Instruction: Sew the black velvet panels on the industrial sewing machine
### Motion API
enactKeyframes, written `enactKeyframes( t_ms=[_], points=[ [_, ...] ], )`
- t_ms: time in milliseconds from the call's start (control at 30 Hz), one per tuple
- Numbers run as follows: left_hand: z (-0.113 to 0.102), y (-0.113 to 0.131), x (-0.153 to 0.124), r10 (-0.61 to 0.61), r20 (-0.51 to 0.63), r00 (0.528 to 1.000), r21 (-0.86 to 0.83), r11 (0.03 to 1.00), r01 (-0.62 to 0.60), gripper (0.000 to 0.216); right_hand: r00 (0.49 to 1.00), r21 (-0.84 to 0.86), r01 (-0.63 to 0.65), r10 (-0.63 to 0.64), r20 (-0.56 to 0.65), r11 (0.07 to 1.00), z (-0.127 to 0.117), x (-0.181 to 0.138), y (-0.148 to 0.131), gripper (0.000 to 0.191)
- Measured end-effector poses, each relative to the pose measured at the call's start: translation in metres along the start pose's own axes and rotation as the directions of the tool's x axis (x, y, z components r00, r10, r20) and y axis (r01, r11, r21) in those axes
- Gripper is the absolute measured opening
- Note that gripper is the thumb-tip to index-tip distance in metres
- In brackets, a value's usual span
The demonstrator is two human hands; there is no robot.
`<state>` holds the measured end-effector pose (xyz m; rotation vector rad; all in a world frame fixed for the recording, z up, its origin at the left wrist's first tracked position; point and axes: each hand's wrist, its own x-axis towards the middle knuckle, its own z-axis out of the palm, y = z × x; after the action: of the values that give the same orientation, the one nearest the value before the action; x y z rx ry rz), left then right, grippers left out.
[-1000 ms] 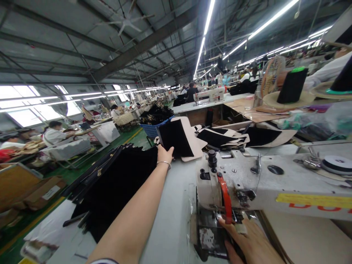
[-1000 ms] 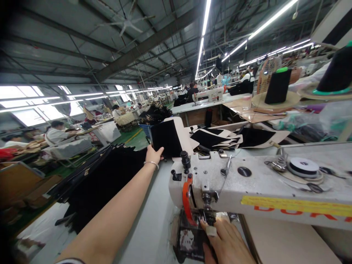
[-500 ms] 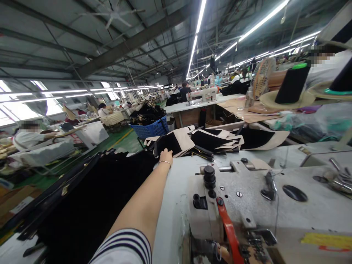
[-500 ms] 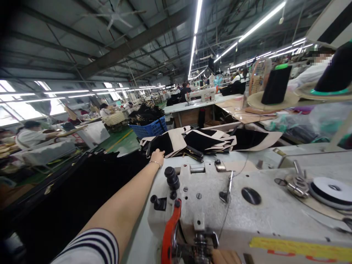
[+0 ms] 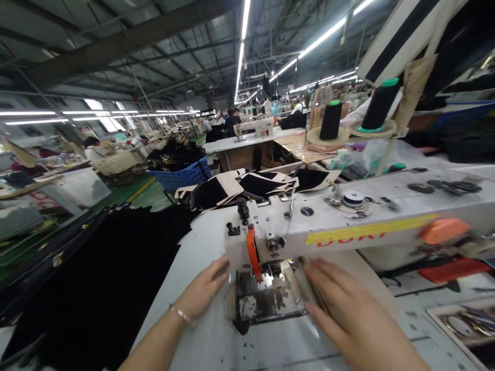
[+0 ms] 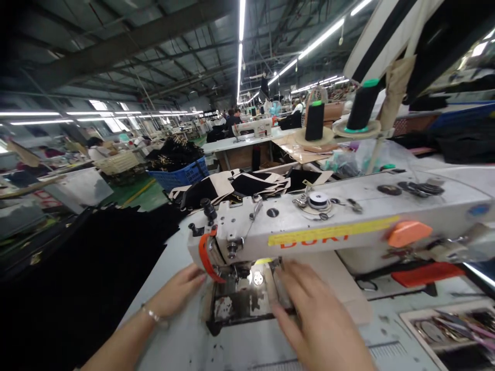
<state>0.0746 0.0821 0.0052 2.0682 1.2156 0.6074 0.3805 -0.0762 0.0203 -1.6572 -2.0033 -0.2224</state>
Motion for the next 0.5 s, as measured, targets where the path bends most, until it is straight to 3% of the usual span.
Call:
enactKeyframes(
  t_ms=[67, 167, 333, 500],
  points=[
    [0.005, 0.003, -0.038, 0.011, 0.108, 0.994, -0.009, 1.000, -0.011, 0.044, 0.993, -0.130, -0.117, 0.120, 0.018, 0.985, -0.002, -0.010, 0.023, 0.067],
    [0.014, 0.008, -0.065, 0.013, 0.132, 0.991, 0.033, 0.999, -0.018, 0.038, 0.987, -0.189, -0.098, 0.119, 0.104, 0.977, 0.006, -0.017, 0.042, 0.062],
    [0.021, 0.009, -0.065, 0.047, 0.050, 0.998, 0.033, 0.998, -0.049, 0.035, 0.985, -0.246, -0.105, 0.134, 0.104, 0.963, 0.011, -0.014, 0.035, 0.049],
    [0.022, 0.004, -0.062, 0.097, 0.037, 0.995, 0.045, 0.994, -0.098, 0.034, 0.986, -0.244, -0.132, 0.154, 0.070, 0.961, -0.002, -0.006, 0.045, 0.039]
  ],
)
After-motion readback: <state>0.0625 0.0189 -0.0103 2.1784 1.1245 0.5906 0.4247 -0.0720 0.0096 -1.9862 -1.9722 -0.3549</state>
